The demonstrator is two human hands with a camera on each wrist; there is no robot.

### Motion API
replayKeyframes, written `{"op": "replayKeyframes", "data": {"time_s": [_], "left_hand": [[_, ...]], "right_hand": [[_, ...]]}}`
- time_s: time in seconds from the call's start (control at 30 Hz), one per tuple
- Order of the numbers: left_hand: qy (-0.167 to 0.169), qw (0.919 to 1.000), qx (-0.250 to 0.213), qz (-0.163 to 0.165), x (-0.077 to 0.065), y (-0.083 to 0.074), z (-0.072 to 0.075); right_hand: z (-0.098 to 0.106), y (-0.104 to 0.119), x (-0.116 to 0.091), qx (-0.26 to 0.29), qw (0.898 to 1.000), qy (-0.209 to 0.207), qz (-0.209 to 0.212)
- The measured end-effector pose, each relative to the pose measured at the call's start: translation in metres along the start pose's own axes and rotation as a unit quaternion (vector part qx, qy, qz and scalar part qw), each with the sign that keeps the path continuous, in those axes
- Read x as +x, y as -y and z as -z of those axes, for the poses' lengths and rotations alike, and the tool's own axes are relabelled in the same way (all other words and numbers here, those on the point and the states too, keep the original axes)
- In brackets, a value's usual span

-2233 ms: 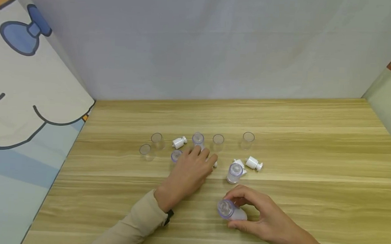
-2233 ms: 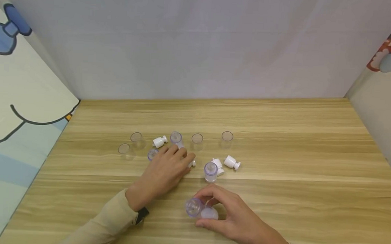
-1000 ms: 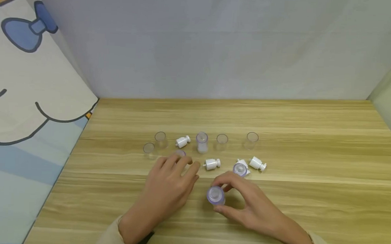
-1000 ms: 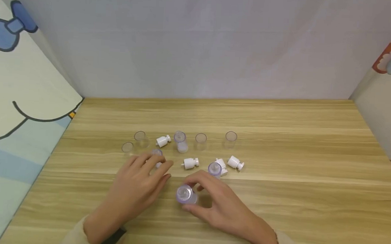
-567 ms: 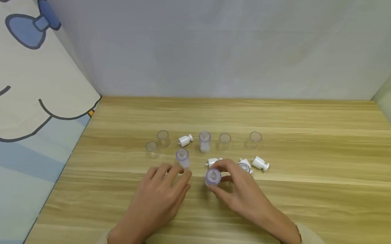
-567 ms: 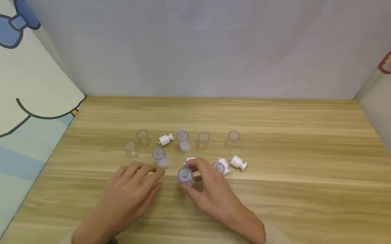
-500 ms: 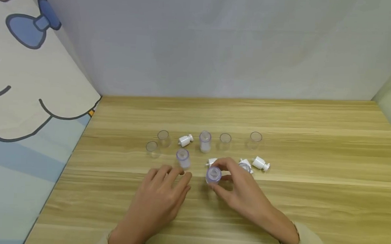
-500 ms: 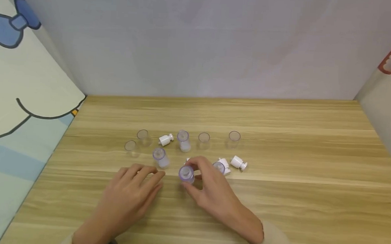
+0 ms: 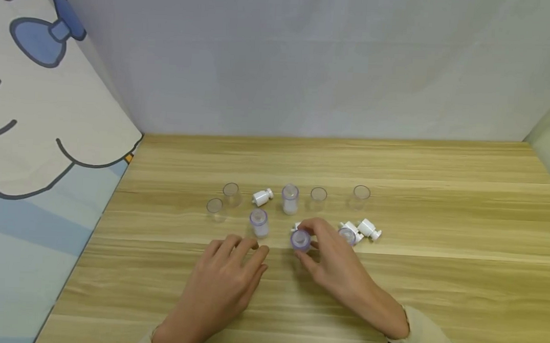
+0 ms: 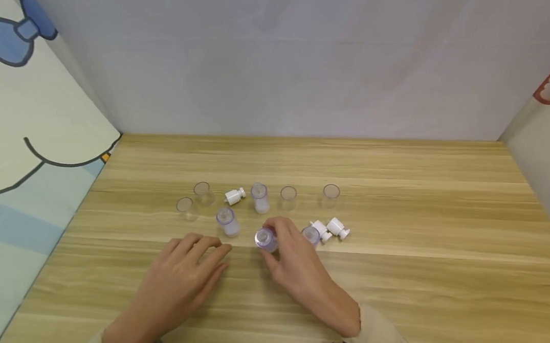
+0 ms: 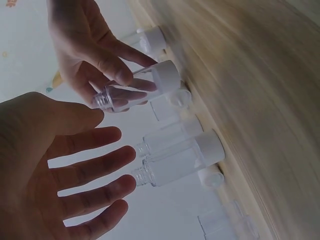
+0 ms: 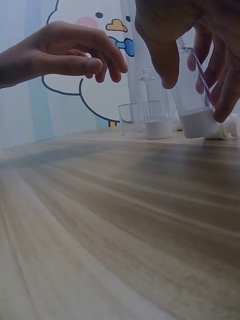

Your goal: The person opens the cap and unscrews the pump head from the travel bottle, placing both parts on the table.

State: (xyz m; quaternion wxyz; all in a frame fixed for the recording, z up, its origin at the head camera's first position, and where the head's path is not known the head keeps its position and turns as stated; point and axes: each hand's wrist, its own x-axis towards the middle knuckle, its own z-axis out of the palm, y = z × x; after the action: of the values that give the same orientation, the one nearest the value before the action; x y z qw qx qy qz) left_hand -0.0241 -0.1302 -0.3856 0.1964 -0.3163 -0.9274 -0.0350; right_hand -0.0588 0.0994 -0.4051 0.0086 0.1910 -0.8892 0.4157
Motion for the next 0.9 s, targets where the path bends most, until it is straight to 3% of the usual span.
{"op": "replayKeyframes", "data": {"time_s": [0.23, 0.57, 0.9], "left_hand": [[0.004, 1.0, -0.004, 0.004, -0.0006, 0.0004, -0.0011], [0.008, 0.9999, 0.003, 0.006, -0.0014, 0.0009, -0.0016], [0.0, 1.0, 0.005, 0.004, -0.0004, 0.0023, -0.0007]], "right_hand": [[-0.0013, -0.0011, -0.0004, 0.0, 1.0, 0.014, -0.015], [-0.001, -0.0014, -0.002, -0.012, 1.0, 0.007, -0.001], [0.0036, 0.0032, -0.0042, -0.066, 0.998, -0.006, 0.015]]}}
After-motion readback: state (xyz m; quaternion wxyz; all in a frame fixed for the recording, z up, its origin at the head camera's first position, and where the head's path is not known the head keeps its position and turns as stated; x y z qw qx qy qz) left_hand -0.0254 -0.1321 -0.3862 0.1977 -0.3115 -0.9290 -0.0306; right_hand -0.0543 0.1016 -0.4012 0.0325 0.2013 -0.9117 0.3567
